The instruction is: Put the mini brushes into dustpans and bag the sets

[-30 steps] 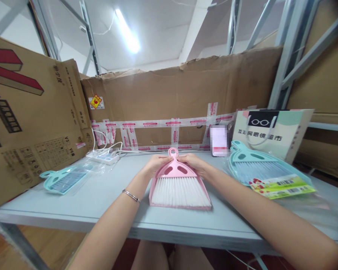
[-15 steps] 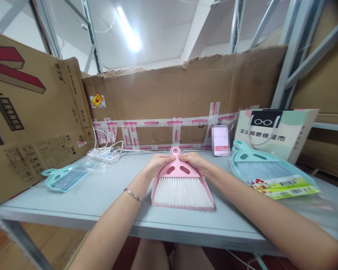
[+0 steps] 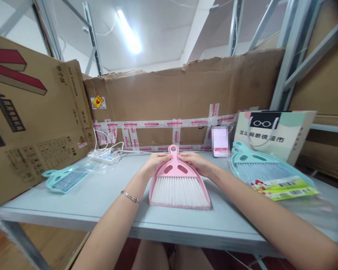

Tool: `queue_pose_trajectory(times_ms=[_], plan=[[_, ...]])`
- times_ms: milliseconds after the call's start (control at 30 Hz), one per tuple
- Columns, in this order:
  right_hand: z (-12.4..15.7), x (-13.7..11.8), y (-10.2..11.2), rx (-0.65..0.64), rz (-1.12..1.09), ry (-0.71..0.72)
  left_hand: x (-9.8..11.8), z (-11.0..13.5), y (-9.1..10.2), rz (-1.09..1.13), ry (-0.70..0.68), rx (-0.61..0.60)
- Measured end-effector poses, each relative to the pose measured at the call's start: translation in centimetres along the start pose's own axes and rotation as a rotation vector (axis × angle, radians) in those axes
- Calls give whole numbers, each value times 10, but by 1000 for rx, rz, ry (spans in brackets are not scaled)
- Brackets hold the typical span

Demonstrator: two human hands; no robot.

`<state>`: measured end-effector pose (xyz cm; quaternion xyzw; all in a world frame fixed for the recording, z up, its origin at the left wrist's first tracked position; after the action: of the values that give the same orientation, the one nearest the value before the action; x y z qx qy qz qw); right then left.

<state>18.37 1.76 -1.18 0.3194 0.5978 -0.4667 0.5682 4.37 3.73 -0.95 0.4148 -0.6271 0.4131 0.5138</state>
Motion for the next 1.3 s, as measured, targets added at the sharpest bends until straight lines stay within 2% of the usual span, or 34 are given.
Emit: queue_pose_trajectory(times_ms=[133, 333, 533, 833, 1100, 1300], plan=[[-1, 5, 0, -16, 4, 1, -1, 0, 1, -88, -42, -10], [-9, 10, 11, 64, -18, 35, 3, 3, -11, -230, -144, -215], [-8, 11, 13, 132, -36, 30, 4, 5, -11, -451, -225, -92], [-10, 15, 7, 184, -27, 29, 0, 0, -9, -574, -211, 35], [-14, 15, 10, 206, 118, 75, 11, 11, -16, -985, -365, 110], [-12, 15, 6, 202, 60, 55, 7, 9, -15, -926, -335, 86]])
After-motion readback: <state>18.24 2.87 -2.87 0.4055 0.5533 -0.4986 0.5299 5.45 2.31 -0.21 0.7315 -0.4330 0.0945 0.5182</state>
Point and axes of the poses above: each hand's wrist, its own z-axis away from the middle knuckle, its own y-axis out of the back of the hand, x = y × z, the point moved 5 cm from there along -z, towards the middle knuckle, and after that the axes turned 5 degrees about -y, right-handed, at the moved point
